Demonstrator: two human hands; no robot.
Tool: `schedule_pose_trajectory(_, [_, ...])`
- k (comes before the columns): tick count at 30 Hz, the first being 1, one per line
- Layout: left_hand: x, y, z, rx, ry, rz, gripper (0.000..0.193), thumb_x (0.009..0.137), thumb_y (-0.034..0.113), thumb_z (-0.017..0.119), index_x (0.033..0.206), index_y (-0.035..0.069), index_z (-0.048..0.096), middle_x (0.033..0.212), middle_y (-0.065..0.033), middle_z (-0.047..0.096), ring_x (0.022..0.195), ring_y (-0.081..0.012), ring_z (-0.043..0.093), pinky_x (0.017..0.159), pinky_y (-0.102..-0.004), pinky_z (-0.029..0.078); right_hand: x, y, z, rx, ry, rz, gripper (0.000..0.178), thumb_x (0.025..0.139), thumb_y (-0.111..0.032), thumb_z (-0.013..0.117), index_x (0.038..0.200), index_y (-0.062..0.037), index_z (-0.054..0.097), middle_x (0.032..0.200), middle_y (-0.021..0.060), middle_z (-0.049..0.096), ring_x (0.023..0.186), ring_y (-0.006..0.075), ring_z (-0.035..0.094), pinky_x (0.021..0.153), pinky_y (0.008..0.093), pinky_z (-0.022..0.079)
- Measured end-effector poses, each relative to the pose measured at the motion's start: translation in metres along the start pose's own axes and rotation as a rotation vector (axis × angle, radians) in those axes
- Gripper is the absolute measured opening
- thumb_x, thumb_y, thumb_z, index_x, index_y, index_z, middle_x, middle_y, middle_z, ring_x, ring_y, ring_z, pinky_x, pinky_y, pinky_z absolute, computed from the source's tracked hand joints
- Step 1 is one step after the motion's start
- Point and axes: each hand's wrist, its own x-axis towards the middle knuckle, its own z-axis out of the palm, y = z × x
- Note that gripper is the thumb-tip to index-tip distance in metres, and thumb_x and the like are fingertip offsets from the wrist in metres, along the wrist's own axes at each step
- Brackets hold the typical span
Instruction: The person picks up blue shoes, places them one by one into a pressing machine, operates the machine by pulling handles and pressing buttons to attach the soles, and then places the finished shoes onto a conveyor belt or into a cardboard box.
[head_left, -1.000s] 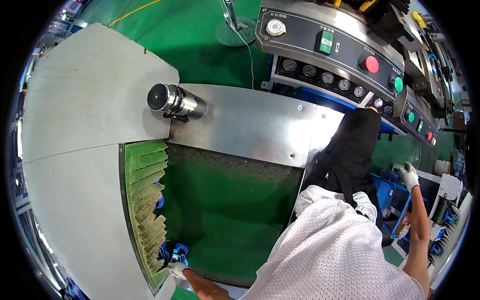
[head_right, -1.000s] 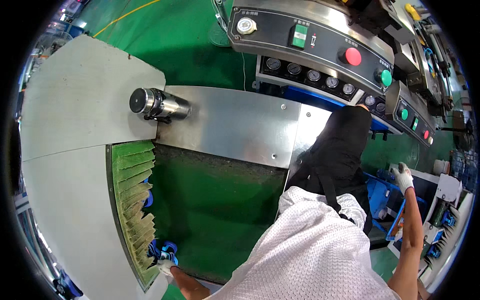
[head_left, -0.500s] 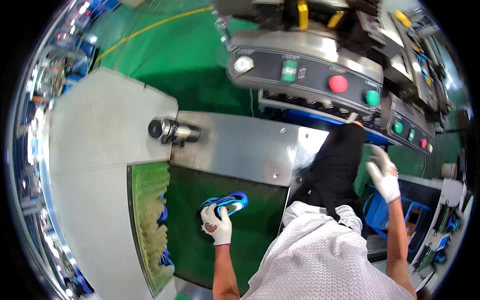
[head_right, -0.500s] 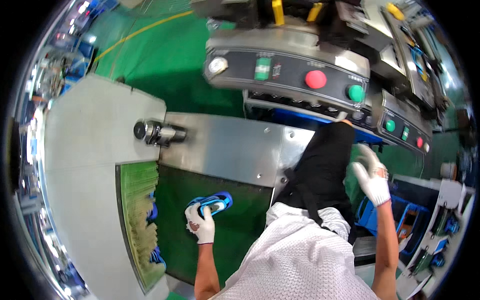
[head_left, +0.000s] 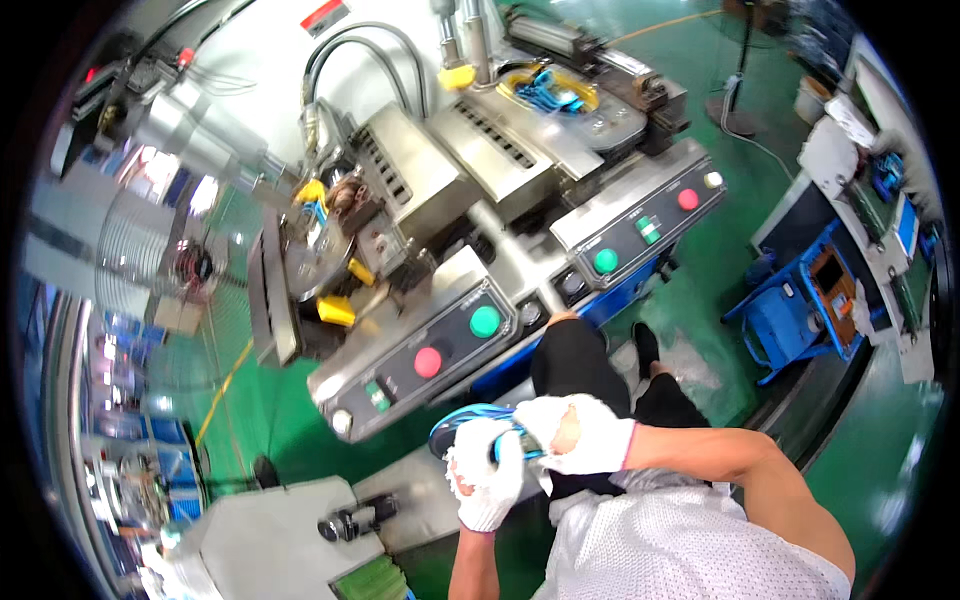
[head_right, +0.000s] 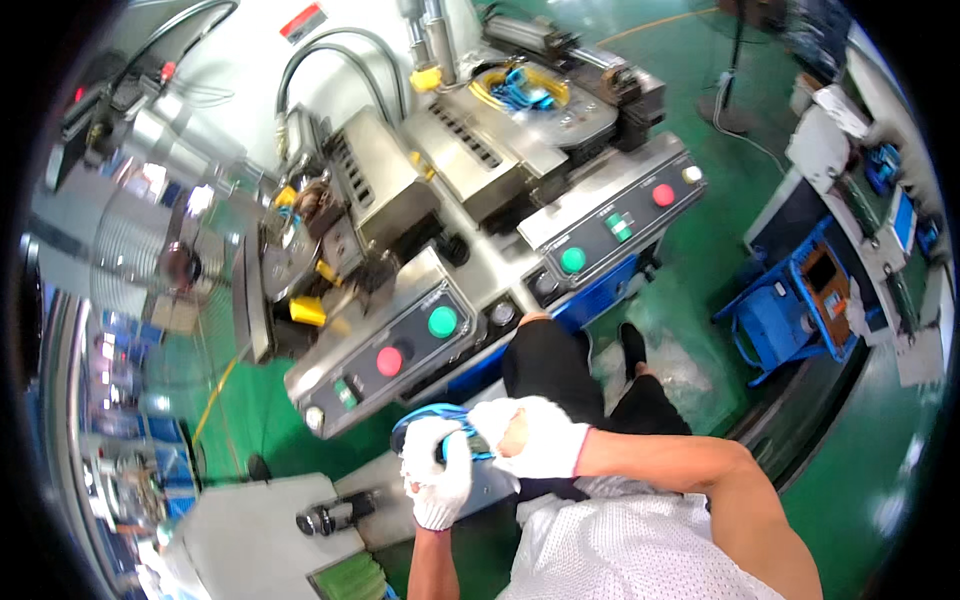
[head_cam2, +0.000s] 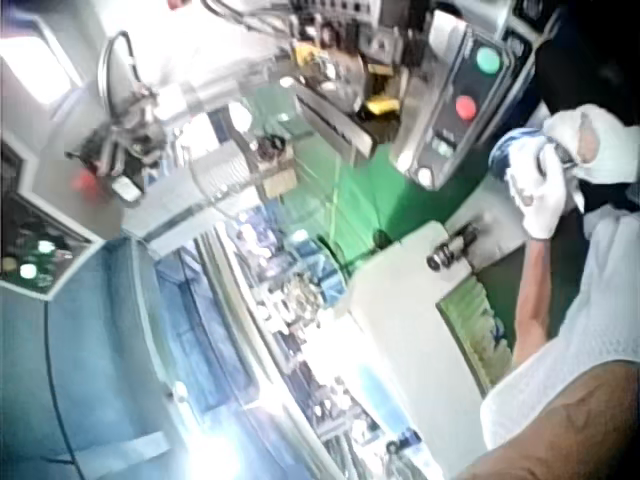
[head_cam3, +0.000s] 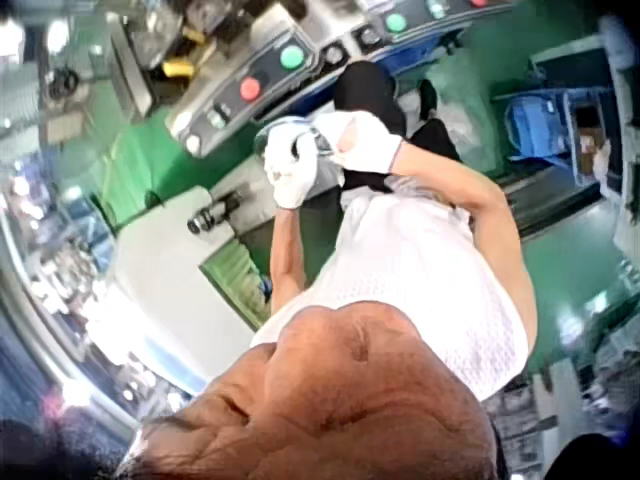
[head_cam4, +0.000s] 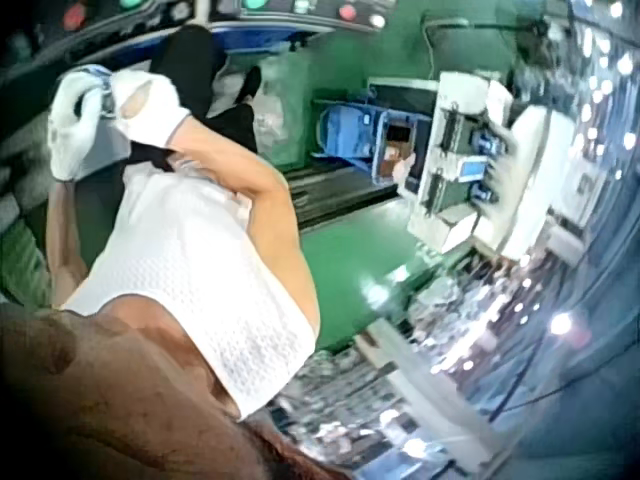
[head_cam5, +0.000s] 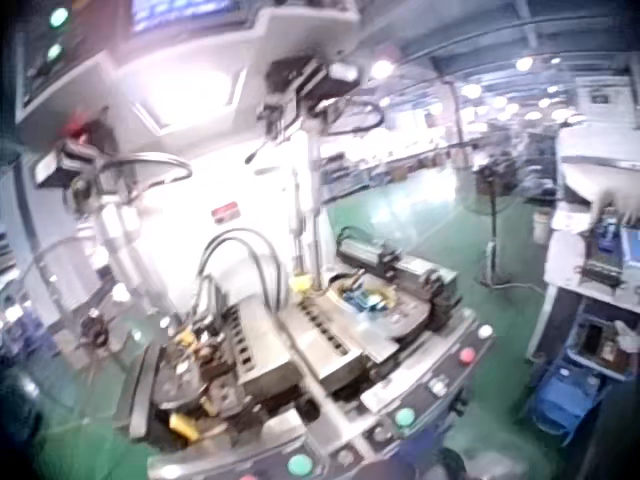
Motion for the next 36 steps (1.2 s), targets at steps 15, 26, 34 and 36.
schedule_pose_trajectory(15, [0.422,0.011,0.206,-0.009,-0.058,0.209,0.063,0.094,0.030,0.073,0.148,0.006,0.051,0.146,-0.0199,0.056,0.129,-0.0337,0.059,0.110,-0.0436,0.047,-0.235,0.127,-0.069,0.149,0.704,1.012,0.050,0.073,-0.019,0.082,0.111,0.0025,0.057,0.106,0.0098,0.062,0.094,0.0182,0.059,0.085,0.0372,0.052])
schedule_pose_trajectory(26, [0.588,-0.056,0.353,-0.069,-0.019,-0.056,0.032,0.099,0.023,0.064,0.128,0.012,0.071,0.116,-0.0151,0.074,0.108,-0.0255,0.069,0.098,-0.0364,0.051,-0.308,0.182,0.023,0.057,0.431,1.190,0.085,0.036,-0.006,0.090,0.112,-0.0154,0.055,0.125,0.0343,0.046,0.109,0.0521,0.051,0.099,0.0608,0.044])
schedule_pose_trajectory(34, [0.542,0.003,0.281,-0.239,0.377,0.104,0.026,0.102,0.009,0.059,0.124,0.001,0.067,0.119,-0.0131,0.070,0.108,-0.0219,0.065,0.099,-0.0342,0.050,-0.255,0.184,-0.019,0.745,1.107,1.361,0.051,0.075,-0.028,0.081,0.109,-0.0059,0.050,0.104,0.0069,0.047,0.094,0.0182,0.047,0.077,0.0469,0.047])
schedule_pose_trajectory(36, [0.505,0.032,0.238,-0.474,0.436,0.157,0.026,0.102,0.005,0.057,0.126,0.001,0.067,0.121,-0.0121,0.070,0.111,-0.0222,0.065,0.101,-0.0343,0.050,-0.245,0.189,-0.030,0.725,1.219,1.286,0.046,0.081,-0.028,0.079,0.107,-0.0028,0.052,0.099,0.0056,0.049,0.089,0.0175,0.048,0.073,0.0427,0.048])
